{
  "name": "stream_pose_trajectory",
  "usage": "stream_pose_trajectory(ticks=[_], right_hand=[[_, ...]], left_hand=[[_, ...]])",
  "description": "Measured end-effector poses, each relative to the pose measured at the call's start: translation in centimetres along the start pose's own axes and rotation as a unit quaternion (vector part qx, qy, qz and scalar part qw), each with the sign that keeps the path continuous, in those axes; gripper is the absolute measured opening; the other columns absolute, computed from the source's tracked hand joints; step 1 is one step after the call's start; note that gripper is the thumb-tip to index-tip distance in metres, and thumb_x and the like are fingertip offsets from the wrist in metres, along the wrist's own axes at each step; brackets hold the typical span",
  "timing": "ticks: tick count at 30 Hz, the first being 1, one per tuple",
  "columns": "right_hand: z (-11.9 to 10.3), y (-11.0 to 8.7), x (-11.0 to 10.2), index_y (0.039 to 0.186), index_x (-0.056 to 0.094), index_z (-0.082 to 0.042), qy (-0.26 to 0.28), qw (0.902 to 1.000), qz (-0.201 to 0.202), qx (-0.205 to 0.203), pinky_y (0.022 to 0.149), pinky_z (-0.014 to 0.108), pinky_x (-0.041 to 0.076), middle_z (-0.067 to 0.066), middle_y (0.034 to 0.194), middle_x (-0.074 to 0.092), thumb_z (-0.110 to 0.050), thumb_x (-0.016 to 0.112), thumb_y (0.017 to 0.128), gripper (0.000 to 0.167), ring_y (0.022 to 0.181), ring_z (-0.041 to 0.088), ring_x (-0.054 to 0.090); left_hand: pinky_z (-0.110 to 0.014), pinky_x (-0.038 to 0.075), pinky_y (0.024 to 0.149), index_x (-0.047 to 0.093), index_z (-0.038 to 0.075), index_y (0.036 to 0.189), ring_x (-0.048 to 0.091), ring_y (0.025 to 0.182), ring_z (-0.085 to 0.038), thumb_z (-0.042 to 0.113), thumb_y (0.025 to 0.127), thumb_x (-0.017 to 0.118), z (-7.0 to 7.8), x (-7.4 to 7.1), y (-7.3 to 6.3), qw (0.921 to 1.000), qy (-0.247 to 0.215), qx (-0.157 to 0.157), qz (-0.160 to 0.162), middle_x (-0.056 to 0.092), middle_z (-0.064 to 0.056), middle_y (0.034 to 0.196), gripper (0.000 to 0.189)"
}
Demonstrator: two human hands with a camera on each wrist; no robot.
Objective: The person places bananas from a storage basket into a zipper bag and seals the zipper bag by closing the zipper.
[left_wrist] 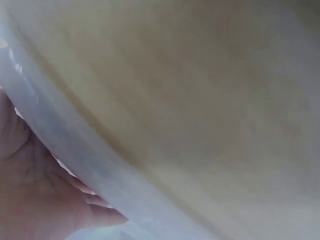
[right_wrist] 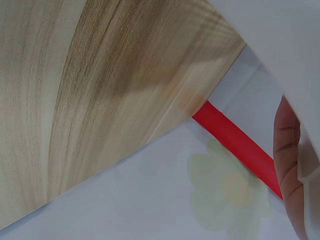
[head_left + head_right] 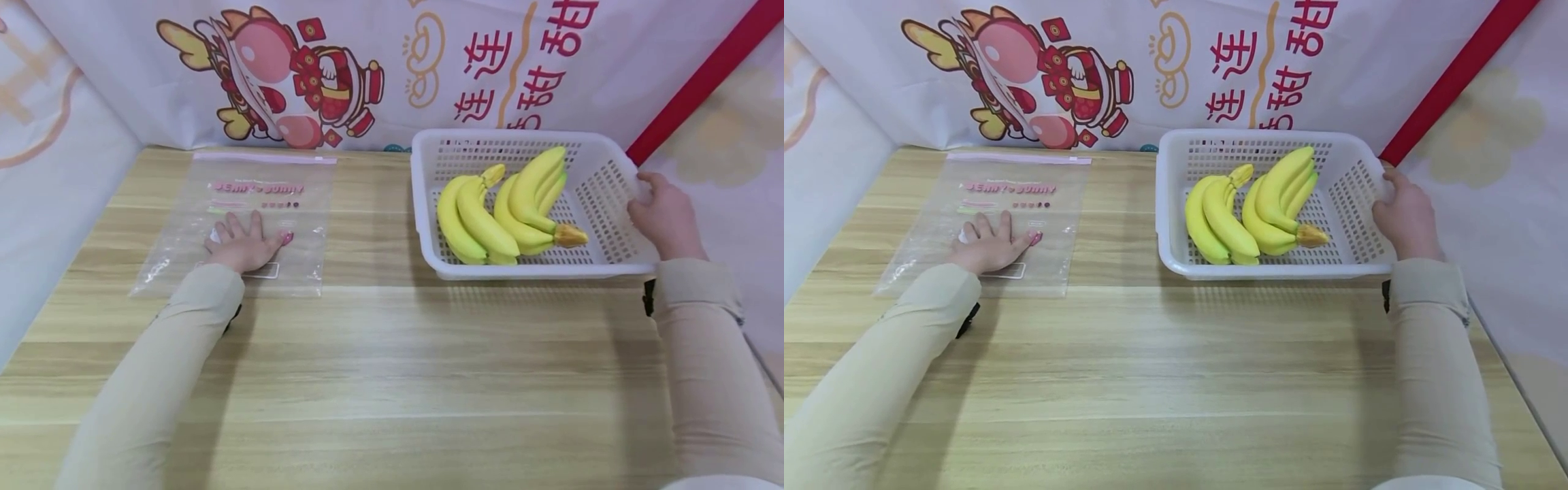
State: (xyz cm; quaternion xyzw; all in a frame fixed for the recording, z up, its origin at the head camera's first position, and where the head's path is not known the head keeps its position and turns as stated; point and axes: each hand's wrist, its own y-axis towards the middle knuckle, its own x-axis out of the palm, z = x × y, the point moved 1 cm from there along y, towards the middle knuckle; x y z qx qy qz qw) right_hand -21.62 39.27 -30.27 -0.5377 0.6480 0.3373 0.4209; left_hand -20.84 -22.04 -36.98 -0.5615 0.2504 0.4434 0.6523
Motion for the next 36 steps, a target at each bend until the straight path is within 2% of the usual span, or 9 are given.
stream_pose_trajectory(ticks=[6, 15, 20, 25, 30, 36], right_hand=[[-0.3, -0.1, 0.0, 0.149, 0.022, 0.003, -0.006, 0.9999, 0.011, -0.004, 0.095, 0.063, 0.031, 0.041, 0.134, 0.037, -0.016, 0.035, 0.091, 0.062, 0.107, 0.05, 0.037], [-0.5, -0.1, 0.1, 0.151, 0.015, 0.001, -0.007, 0.9999, -0.008, 0.011, 0.094, 0.063, 0.031, 0.039, 0.136, 0.035, -0.016, 0.038, 0.09, 0.067, 0.107, 0.048, 0.035], [-0.4, 0.0, 0.1, 0.15, 0.016, 0.002, -0.017, 0.9998, -0.007, 0.009, 0.087, 0.06, 0.034, 0.039, 0.133, 0.036, -0.017, 0.039, 0.09, 0.067, 0.103, 0.048, 0.037], [-0.1, 0.3, -0.1, 0.15, 0.016, 0.001, -0.026, 0.9996, -0.004, 0.005, 0.08, 0.055, 0.035, 0.039, 0.131, 0.039, -0.018, 0.039, 0.089, 0.068, 0.098, 0.046, 0.039], [-0.1, 0.3, -0.1, 0.151, 0.014, 0.001, -0.021, 0.9997, -0.011, 0.007, 0.084, 0.058, 0.034, 0.038, 0.133, 0.037, -0.017, 0.039, 0.089, 0.069, 0.1, 0.046, 0.038], [-0.5, -0.1, 0.1, 0.151, 0.013, 0.002, -0.021, 0.9996, -0.018, 0.011, 0.089, 0.061, 0.032, 0.038, 0.137, 0.035, -0.016, 0.039, 0.089, 0.07, 0.104, 0.047, 0.036]], left_hand=[[-0.079, -0.006, 0.103, -0.018, 0.0, 0.148, -0.024, 0.132, -0.062, 0.068, 0.093, 0.017, -0.4, -0.2, 0.0, 0.9997, 0.014, 0.015, -0.01, -0.031, -0.042, 0.142, 0.094], [-0.076, -0.004, 0.107, -0.013, 0.001, 0.15, -0.016, 0.134, -0.063, 0.071, 0.091, 0.016, -1.0, -0.4, -0.2, 0.998, 0.05, 0.036, 0.009, -0.023, -0.041, 0.146, 0.096], [-0.074, 0.005, 0.109, -0.004, 0.002, 0.152, -0.007, 0.136, -0.063, 0.066, 0.094, 0.026, -0.9, -0.9, -0.3, 0.9968, 0.063, 0.048, 0.013, -0.014, -0.041, 0.149, 0.092], [-0.074, 0.011, 0.108, 0.005, 0.002, 0.152, -0.001, 0.137, -0.061, 0.061, 0.094, 0.038, -0.6, -1.6, -0.5, 0.9963, 0.055, 0.065, 0.012, -0.004, -0.04, 0.151, 0.089], [-0.075, 0.009, 0.107, 0.009, 0.004, 0.152, -0.004, 0.138, -0.059, 0.061, 0.092, 0.043, -1.1, -1.8, -0.2, 0.9961, 0.04, 0.078, 0.006, -0.004, -0.039, 0.152, 0.09], [-0.075, 0.01, 0.107, 0.014, 0.004, 0.152, -0.001, 0.139, -0.059, 0.059, 0.091, 0.048, -2.0, -1.7, 0.1, 0.9929, 0.037, 0.112, 0.016, -0.001, -0.038, 0.152, 0.089]])
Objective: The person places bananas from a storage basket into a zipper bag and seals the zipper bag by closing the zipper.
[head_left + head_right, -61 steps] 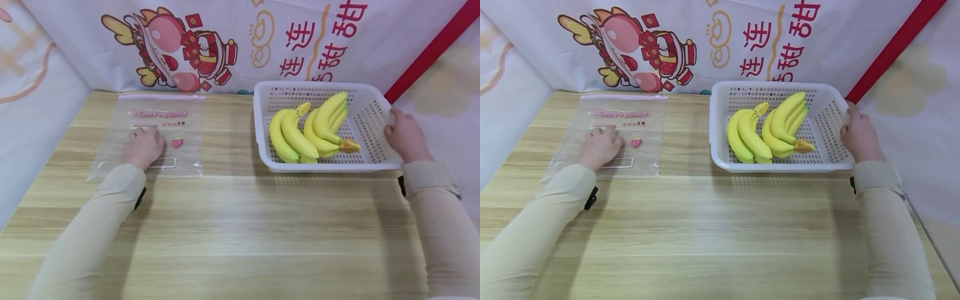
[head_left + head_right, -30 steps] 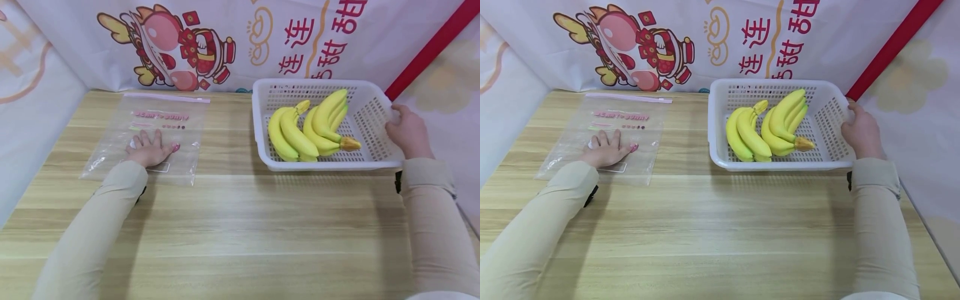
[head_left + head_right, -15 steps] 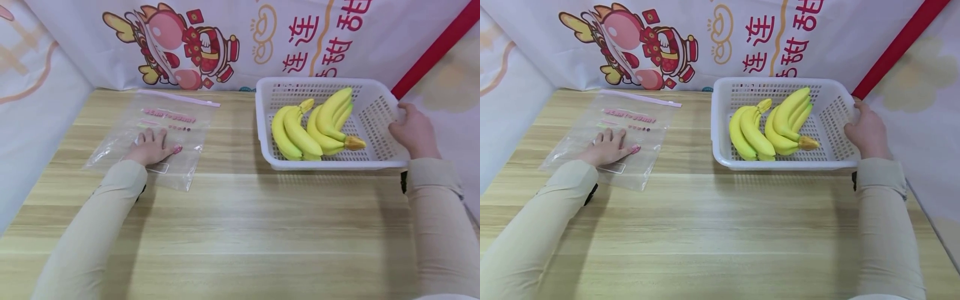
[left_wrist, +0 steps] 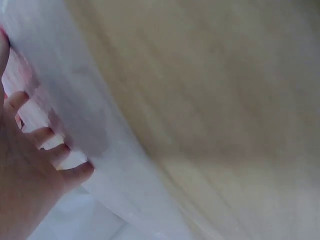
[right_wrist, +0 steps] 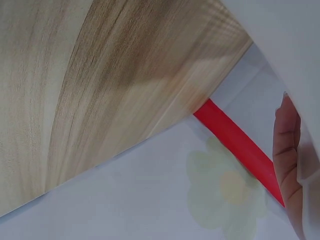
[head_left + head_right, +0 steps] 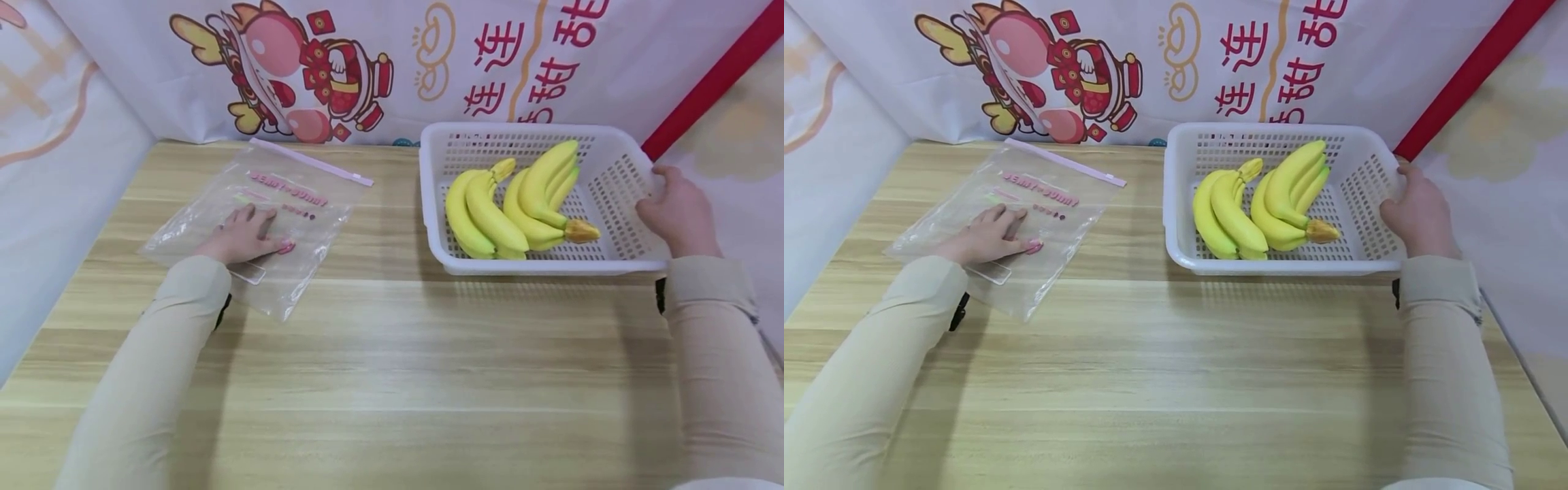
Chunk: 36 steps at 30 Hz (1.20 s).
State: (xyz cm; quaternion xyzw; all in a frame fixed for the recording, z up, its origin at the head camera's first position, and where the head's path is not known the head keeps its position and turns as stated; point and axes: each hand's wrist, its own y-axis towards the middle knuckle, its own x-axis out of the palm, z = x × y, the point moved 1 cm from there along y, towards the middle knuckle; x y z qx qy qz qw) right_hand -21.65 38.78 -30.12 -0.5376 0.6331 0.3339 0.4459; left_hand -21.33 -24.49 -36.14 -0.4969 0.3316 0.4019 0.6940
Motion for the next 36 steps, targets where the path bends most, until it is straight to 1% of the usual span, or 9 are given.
stream_pose_trajectory(ticks=[3, 5, 7, 11, 14, 17, 20, 25, 36], right_hand=[[-0.1, 0.0, 0.1, 0.151, 0.012, 0.002, 0.001, 1.0, -0.006, 0.002, 0.091, 0.062, 0.032, 0.038, 0.139, 0.033, -0.016, 0.039, 0.089, 0.07, 0.106, 0.047, 0.036], [0.0, 0.0, 0.2, 0.151, 0.011, 0.002, 0.001, 0.9999, -0.01, 0.004, 0.092, 0.062, 0.032, 0.038, 0.141, 0.032, -0.017, 0.039, 0.09, 0.07, 0.107, 0.047, 0.035], [0.0, 0.0, 0.3, 0.151, 0.011, 0.002, 0.0, 1.0, -0.008, 0.0, 0.093, 0.063, 0.032, 0.038, 0.14, 0.033, -0.017, 0.04, 0.089, 0.071, 0.107, 0.047, 0.036], [0.0, 0.0, 0.5, 0.15, 0.014, 0.003, -0.001, 0.9999, 0.002, -0.012, 0.097, 0.065, 0.031, 0.039, 0.139, 0.034, -0.016, 0.041, 0.087, 0.071, 0.109, 0.049, 0.037], [-0.1, 0.1, 0.6, 0.15, 0.015, 0.004, -0.002, 0.9999, 0.006, -0.015, 0.097, 0.065, 0.031, 0.04, 0.138, 0.035, -0.016, 0.041, 0.087, 0.071, 0.11, 0.049, 0.037], [-0.2, 0.0, 0.7, 0.15, 0.014, 0.003, -0.002, 0.9999, 0.004, -0.011, 0.097, 0.066, 0.031, 0.04, 0.139, 0.035, -0.017, 0.041, 0.088, 0.071, 0.11, 0.049, 0.038], [-0.3, -0.1, 0.7, 0.15, 0.014, 0.004, -0.001, 1.0, 0.003, -0.008, 0.098, 0.066, 0.031, 0.04, 0.139, 0.035, -0.018, 0.041, 0.089, 0.07, 0.112, 0.05, 0.038], [-0.1, -0.3, 0.6, 0.15, 0.015, 0.005, -0.001, 0.9999, 0.008, -0.008, 0.098, 0.066, 0.03, 0.04, 0.138, 0.035, -0.019, 0.041, 0.089, 0.07, 0.112, 0.051, 0.038], [0.0, 0.1, 0.1, 0.151, 0.011, 0.001, 0.0, 1.0, 0.001, 0.004, 0.097, 0.067, 0.032, 0.038, 0.141, 0.033, -0.022, 0.041, 0.091, 0.071, 0.109, 0.048, 0.037]], left_hand=[[-0.073, 0.012, 0.109, 0.019, -0.001, 0.15, 0.006, 0.138, -0.057, 0.054, 0.091, 0.052, 0.0, -0.4, 0.1, 0.9999, -0.006, 0.013, 0.0, 0.009, -0.038, 0.151, 0.086], [-0.071, 0.016, 0.109, 0.025, -0.002, 0.147, 0.014, 0.136, -0.057, 0.053, 0.09, 0.052, 0.2, -0.8, 0.2, 0.9999, -0.015, 0.006, -0.001, 0.016, -0.037, 0.15, 0.083], [-0.07, 0.022, 0.108, 0.028, -0.003, 0.146, 0.021, 0.13, -0.056, 0.053, 0.091, 0.048, 0.7, -1.1, 0.4, 0.9996, -0.021, -0.019, 0.007, 0.022, -0.038, 0.146, 0.081], [-0.066, 0.034, 0.101, 0.03, -0.004, 0.143, 0.033, 0.118, -0.053, 0.046, 0.093, 0.041, 2.0, -1.5, 0.7, 0.9916, -0.036, -0.104, 0.069, 0.029, -0.039, 0.137, 0.072], [-0.063, 0.037, 0.101, 0.032, -0.006, 0.141, 0.036, 0.118, -0.054, 0.038, 0.094, 0.041, 3.1, -1.2, 0.9, 0.9794, -0.042, -0.153, 0.124, 0.035, -0.039, 0.133, 0.065], [-0.064, 0.033, 0.104, 0.031, -0.007, 0.141, 0.034, 0.123, -0.055, 0.039, 0.094, 0.043, 4.0, -0.7, 1.2, 0.9719, -0.044, -0.183, 0.142, 0.035, -0.039, 0.134, 0.067], [-0.065, 0.033, 0.104, 0.026, -0.005, 0.144, 0.032, 0.125, -0.055, 0.046, 0.093, 0.042, 4.4, -0.3, 1.3, 0.9696, -0.043, -0.201, 0.133, 0.032, -0.04, 0.137, 0.074], [-0.064, 0.036, 0.101, 0.023, -0.006, 0.145, 0.032, 0.124, -0.054, 0.055, 0.093, 0.037, 4.5, 0.1, 1.5, 0.9713, -0.041, -0.207, 0.111, 0.029, -0.042, 0.137, 0.081], [-0.068, 0.035, 0.099, 0.018, -0.002, 0.148, 0.027, 0.126, -0.056, 0.057, 0.094, 0.033, 4.3, 0.1, 1.8, 0.9797, -0.019, -0.183, 0.081, 0.025, -0.042, 0.137, 0.082]])
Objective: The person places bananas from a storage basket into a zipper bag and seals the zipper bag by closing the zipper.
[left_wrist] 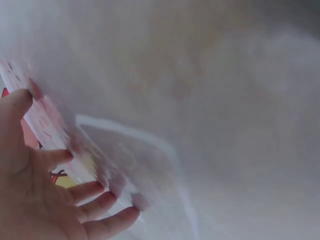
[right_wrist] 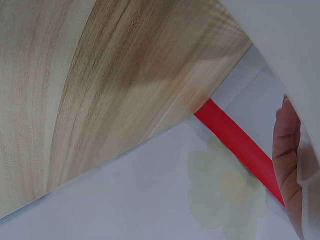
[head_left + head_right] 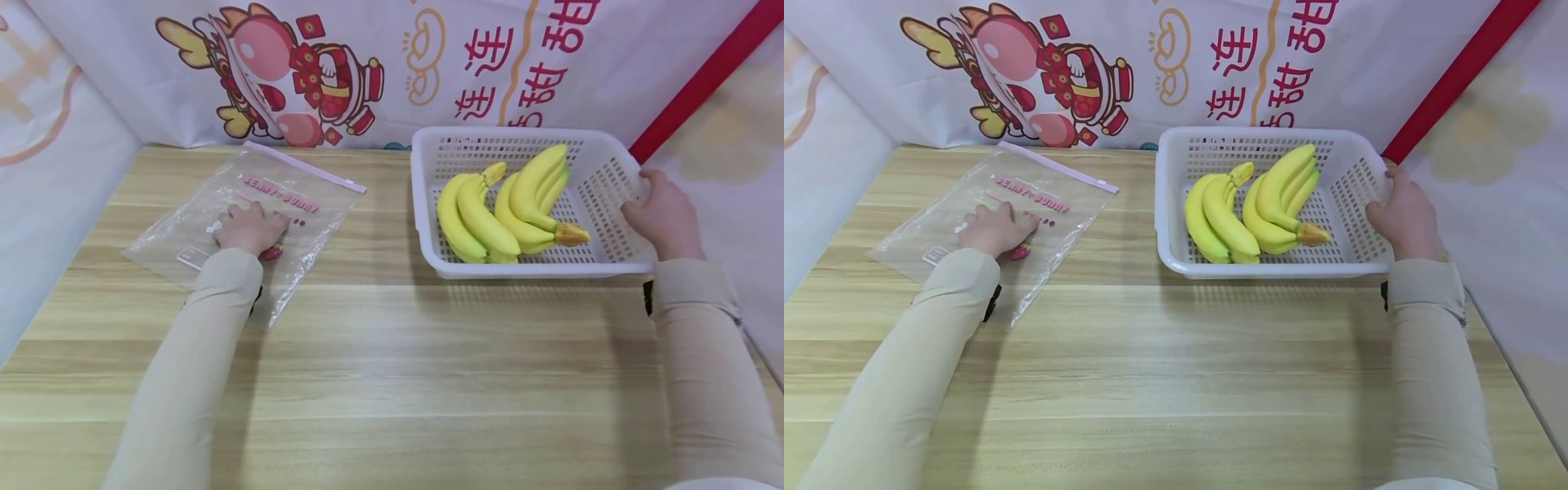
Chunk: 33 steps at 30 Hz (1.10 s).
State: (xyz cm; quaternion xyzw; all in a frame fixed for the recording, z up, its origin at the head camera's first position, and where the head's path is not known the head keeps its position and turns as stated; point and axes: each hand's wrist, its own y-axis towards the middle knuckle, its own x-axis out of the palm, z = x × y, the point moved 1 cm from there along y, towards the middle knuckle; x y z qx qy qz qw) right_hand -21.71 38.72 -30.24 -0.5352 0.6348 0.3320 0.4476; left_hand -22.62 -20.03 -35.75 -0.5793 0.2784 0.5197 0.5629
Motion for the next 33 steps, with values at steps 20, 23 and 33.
stream_pose_trajectory(ticks=[20, 23, 33], right_hand=[[0.0, -0.1, -0.1, 0.152, 0.007, 0.0, 0.0, 0.9996, -0.019, 0.02, 0.101, 0.07, 0.03, 0.036, 0.147, 0.026, -0.024, 0.041, 0.092, 0.073, 0.115, 0.049, 0.034], [0.1, -0.1, -0.1, 0.153, 0.005, -0.002, 0.003, 0.9991, -0.028, 0.031, 0.1, 0.071, 0.031, 0.034, 0.15, 0.023, -0.026, 0.042, 0.093, 0.074, 0.117, 0.049, 0.033], [-0.1, -0.1, 0.0, 0.153, 0.005, -0.002, -0.002, 0.9992, -0.027, 0.029, 0.098, 0.07, 0.034, 0.035, 0.147, 0.027, -0.026, 0.042, 0.093, 0.075, 0.113, 0.048, 0.035]], left_hand=[[-0.073, 0.024, 0.104, 0.006, 0.002, 0.152, 0.017, 0.13, -0.059, 0.06, 0.095, 0.032, -1.1, -0.3, -0.2, 0.9983, 0.002, 0.038, -0.045, 0.014, -0.042, 0.142, 0.086], [-0.073, 0.025, 0.103, 0.004, 0.003, 0.153, 0.017, 0.129, -0.058, 0.061, 0.095, 0.031, -1.2, -0.6, -0.2, 0.9975, 0.004, 0.046, -0.053, 0.012, -0.041, 0.143, 0.086], [-0.072, 0.028, 0.103, 0.006, 0.003, 0.152, 0.016, 0.128, -0.057, 0.054, 0.097, 0.035, -1.4, -1.3, -0.6, 0.9948, 0.0, 0.055, -0.085, 0.011, -0.041, 0.143, 0.081]])
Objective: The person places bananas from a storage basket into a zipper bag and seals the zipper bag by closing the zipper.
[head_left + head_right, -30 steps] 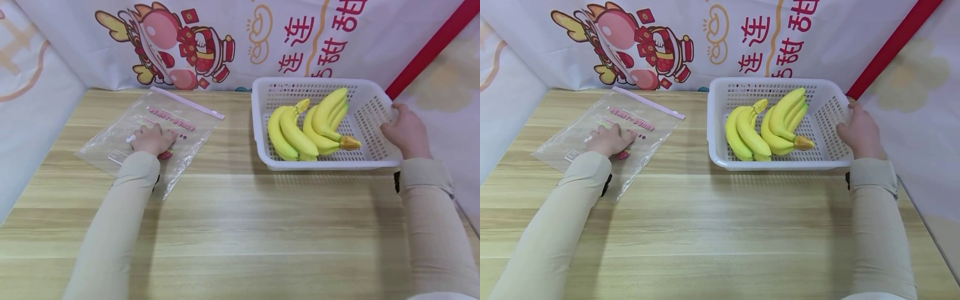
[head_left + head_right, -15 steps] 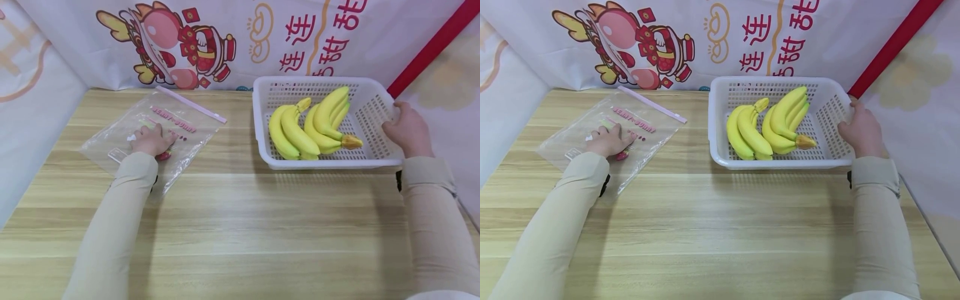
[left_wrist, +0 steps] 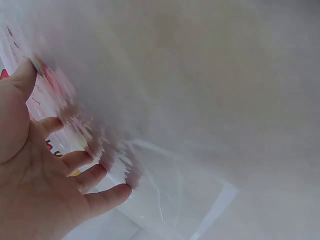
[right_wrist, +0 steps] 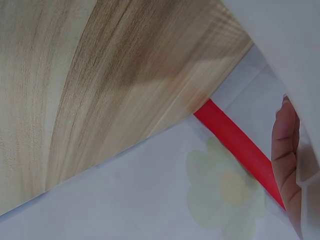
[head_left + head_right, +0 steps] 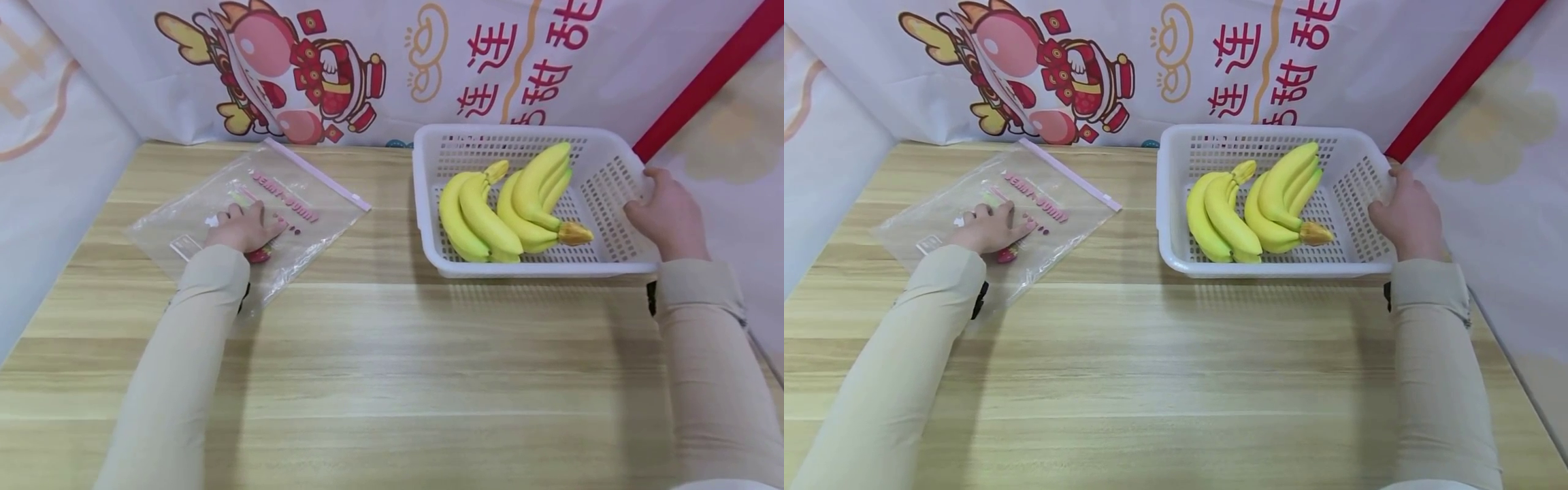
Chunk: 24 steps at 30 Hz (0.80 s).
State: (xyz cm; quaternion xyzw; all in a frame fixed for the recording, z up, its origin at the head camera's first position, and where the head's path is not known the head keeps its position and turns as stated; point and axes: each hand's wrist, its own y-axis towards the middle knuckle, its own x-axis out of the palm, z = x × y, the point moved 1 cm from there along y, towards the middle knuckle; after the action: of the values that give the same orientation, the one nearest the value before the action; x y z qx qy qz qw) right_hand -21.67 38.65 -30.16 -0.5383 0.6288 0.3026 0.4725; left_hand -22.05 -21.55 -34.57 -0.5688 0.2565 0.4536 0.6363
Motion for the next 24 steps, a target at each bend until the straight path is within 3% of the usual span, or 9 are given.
stream_pose_trajectory(ticks=[14, 24], right_hand=[[0.1, 0.3, -0.1, 0.153, 0.004, -0.004, -0.002, 0.9999, -0.005, 0.011, 0.095, 0.07, 0.037, 0.035, 0.146, 0.028, -0.028, 0.044, 0.093, 0.076, 0.112, 0.048, 0.036], [0.0, 0.1, 0.0, 0.153, 0.004, -0.002, -0.003, 1.0, -0.005, 0.005, 0.095, 0.07, 0.036, 0.035, 0.146, 0.027, -0.027, 0.043, 0.093, 0.075, 0.111, 0.048, 0.035]], left_hand=[[-0.075, 0.025, 0.103, 0.004, 0.005, 0.152, 0.012, 0.133, -0.056, 0.049, 0.097, 0.04, -0.7, -0.3, 0.2, 0.9992, 0.001, 0.026, -0.031, 0.002, -0.04, 0.148, 0.079], [-0.075, 0.016, 0.106, 0.004, 0.001, 0.152, 0.005, 0.136, -0.058, 0.05, 0.096, 0.037, -1.1, -0.2, 0.5, 0.9981, -0.005, 0.045, -0.041, -0.001, -0.039, 0.15, 0.082]])
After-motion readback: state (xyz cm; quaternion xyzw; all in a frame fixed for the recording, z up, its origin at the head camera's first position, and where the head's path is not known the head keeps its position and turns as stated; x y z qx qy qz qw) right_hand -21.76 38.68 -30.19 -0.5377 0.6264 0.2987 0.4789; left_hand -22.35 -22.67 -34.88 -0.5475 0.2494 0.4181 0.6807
